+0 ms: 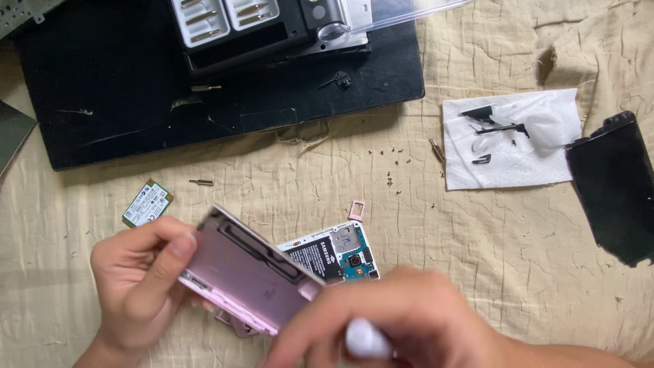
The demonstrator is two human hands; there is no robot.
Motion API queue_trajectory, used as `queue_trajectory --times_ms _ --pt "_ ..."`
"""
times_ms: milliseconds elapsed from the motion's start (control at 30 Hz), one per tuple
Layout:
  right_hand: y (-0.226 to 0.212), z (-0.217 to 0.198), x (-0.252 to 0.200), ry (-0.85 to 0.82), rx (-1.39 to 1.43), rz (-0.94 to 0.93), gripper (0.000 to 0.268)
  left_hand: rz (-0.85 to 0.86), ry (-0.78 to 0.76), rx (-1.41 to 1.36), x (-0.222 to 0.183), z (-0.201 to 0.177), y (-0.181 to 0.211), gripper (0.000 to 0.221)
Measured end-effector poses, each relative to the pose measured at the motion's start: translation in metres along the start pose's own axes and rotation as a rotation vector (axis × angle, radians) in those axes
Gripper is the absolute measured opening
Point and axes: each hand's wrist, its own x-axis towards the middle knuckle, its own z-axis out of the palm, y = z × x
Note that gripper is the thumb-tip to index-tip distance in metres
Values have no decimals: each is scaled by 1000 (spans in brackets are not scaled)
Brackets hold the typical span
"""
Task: Disassembling a smartphone by removing the SIM tray, prying off the back cover, and separating the internal mid-frame using a plastic tool.
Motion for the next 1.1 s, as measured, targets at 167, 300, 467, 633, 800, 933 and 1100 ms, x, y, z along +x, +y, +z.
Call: queue_trajectory --times_ms 167,300,467,633,800,933,1100 --pt "11 -15 15 419 159 -314 14 -108 81 -186 10 3 9 22" --pt "10 -29 24 622 81 -398 22 -98 -6 -303 15 8 18 52" --pt "13 -35 22 661 -4 -387 32 -105 -3 -269 13 4 20 62" --pt "13 -30 23 700 -150 -358 36 -79 -47 -296 10 -2 23 67" --pt "9 -24 33 808 -280 -138 24 97 61 -39 2 -2 12 62" --pt "15 -19 38 794 -369 -123 28 131 47 -58 1 -3 14 54" --pt "23 -22 33 662 -473 -187 19 107 -51 -91 -1 -3 14 30"
